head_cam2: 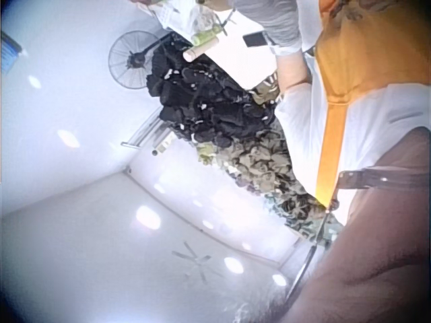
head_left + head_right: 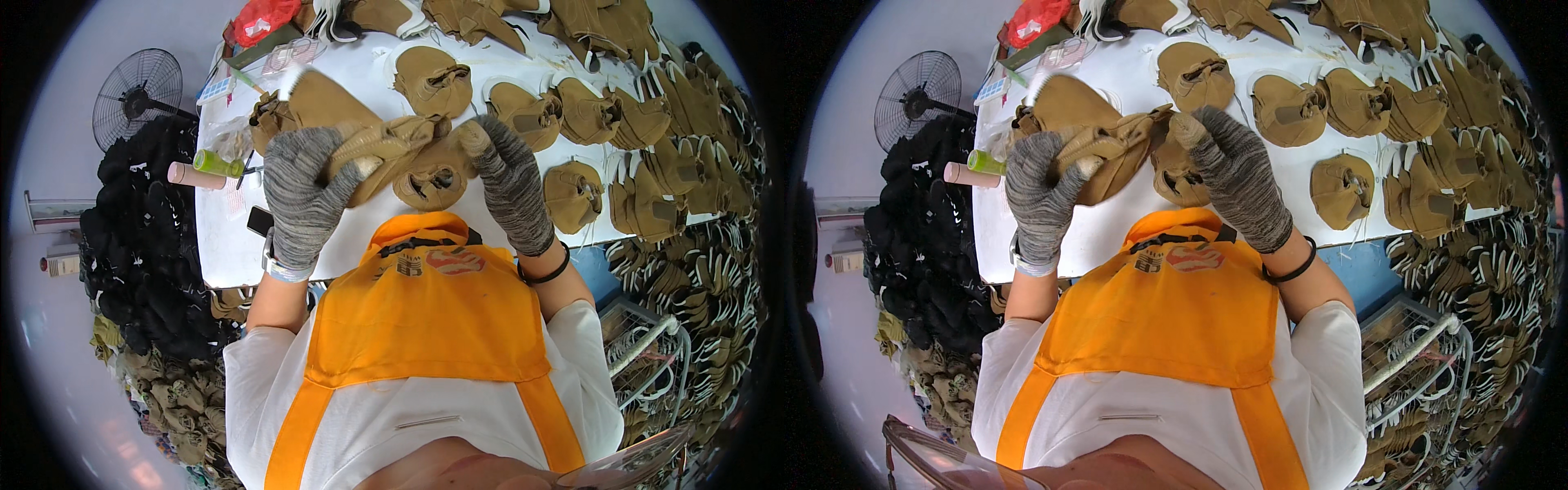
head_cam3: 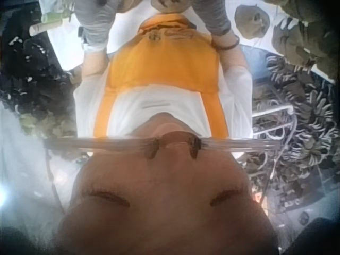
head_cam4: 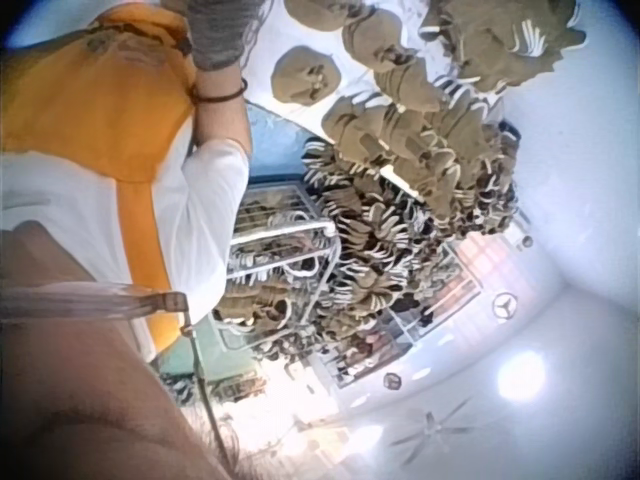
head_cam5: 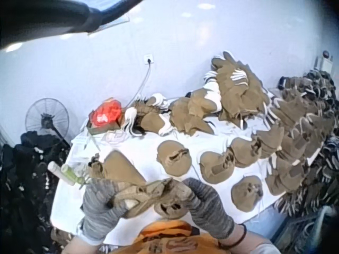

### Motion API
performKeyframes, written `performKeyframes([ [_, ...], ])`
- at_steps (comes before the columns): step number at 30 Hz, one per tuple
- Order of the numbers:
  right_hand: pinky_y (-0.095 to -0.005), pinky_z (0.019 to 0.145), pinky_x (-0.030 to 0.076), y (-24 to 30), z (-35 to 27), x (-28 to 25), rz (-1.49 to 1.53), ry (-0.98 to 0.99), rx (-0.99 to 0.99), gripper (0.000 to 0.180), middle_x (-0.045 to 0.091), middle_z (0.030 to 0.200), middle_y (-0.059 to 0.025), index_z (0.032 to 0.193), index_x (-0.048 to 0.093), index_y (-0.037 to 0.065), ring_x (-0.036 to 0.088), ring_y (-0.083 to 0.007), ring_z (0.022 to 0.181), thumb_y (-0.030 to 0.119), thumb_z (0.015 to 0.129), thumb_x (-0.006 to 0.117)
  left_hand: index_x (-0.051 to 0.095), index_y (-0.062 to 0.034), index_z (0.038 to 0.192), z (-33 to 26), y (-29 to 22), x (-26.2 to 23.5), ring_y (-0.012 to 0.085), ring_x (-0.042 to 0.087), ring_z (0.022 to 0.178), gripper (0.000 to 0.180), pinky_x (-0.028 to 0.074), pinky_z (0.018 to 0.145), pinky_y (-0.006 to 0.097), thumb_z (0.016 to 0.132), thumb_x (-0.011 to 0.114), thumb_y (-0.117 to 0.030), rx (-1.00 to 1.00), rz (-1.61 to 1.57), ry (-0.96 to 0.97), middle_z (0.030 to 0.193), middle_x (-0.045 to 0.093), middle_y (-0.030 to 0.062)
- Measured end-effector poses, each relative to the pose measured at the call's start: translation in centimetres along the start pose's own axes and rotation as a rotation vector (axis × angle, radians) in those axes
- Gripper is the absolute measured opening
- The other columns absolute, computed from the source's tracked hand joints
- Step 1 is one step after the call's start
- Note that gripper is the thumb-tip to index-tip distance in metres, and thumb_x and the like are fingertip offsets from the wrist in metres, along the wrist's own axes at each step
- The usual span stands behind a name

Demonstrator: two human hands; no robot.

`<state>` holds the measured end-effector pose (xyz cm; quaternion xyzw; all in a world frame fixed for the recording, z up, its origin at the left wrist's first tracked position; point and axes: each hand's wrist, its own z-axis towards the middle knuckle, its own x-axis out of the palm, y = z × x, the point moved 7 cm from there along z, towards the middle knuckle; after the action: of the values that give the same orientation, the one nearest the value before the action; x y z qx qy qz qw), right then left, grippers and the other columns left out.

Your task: The person trims excess material from the top edges of brown suede boot uppers using small shears, handling each piece one by one from a large pile on the table.

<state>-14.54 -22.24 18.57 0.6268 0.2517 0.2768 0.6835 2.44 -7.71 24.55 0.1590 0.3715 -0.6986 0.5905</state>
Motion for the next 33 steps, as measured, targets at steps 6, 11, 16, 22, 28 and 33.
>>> performKeyframes([
  [6,-0.0215,0.077,0.047,-0.2,0.3,1.8,0.253,0.145,0.173,0.036,0.064,0.090,-0.0030,0.111,0.064,0.001,0.056,-0.0076,0.082,0.032,0.095,0.057,0.066,-0.0150,0.105,-0.6,-1.3,0.6,0.0287,0.055,0.091,0.039,0.038,0.086,0.047,0.071,0.078,-0.031,0.222,0.162,0.027,0.096,0.060,0.0066],
  [11,-0.0214,0.080,0.047,-2.9,-0.2,2.3,0.449,0.102,0.120,0.031,0.062,0.092,-0.0015,0.108,0.064,0.002,0.056,-0.0078,0.084,0.029,0.096,0.057,0.065,-0.0130,0.109,-1.0,0.1,3.1,0.0304,0.054,0.095,0.040,0.040,0.088,0.043,0.073,0.078,-0.025,-0.048,-0.166,0.025,0.097,0.059,0.0080],
  [16,-0.0220,0.078,0.047,-5.8,0.1,2.2,0.678,-0.015,0.227,0.029,0.061,0.096,-0.0018,0.108,0.062,0.002,0.056,-0.0085,0.086,0.028,0.096,0.057,0.060,-0.0061,0.115,-2.4,-1.9,4.2,0.0245,0.060,0.088,0.042,0.049,0.079,0.035,0.078,0.076,-0.015,0.115,-0.158,-0.022,0.096,0.064,0.0073],
  [22,-0.0285,0.078,0.049,-4.4,-0.7,2.9,0.193,-0.060,-0.080,0.021,0.062,0.096,-0.0060,0.108,0.061,0.002,0.059,-0.0154,0.088,0.018,0.095,0.058,0.066,-0.0013,0.102,-4.2,-0.1,8.9,0.0165,0.061,0.078,0.026,0.050,0.072,0.028,0.086,0.071,-0.021,-0.477,-0.674,0.326,0.086,0.067,0.0069],
  [28,-0.0344,0.079,0.050,-5.0,-0.7,3.5,-0.256,-0.038,-0.391,0.019,0.061,0.100,-0.0139,0.109,0.060,0.001,0.060,-0.0297,0.090,0.008,0.092,0.058,0.067,0.0002,0.101,-6.1,1.1,10.9,0.0083,0.058,0.079,0.026,0.049,0.074,0.025,0.088,0.070,-0.022,-0.822,-0.939,0.358,0.088,0.067,0.0040],
  [33,-0.0380,0.080,0.050,-5.8,-1.5,3.8,-0.302,-0.046,-0.426,0.021,0.060,0.105,-0.0154,0.112,0.059,0.002,0.059,-0.0315,0.093,0.007,0.091,0.058,0.067,0.0000,0.101,-6.5,1.0,11.1,0.0073,0.057,0.080,0.022,0.048,0.075,0.023,0.090,0.067,-0.019,-0.877,-1.028,0.334,0.088,0.067,0.0032],
])
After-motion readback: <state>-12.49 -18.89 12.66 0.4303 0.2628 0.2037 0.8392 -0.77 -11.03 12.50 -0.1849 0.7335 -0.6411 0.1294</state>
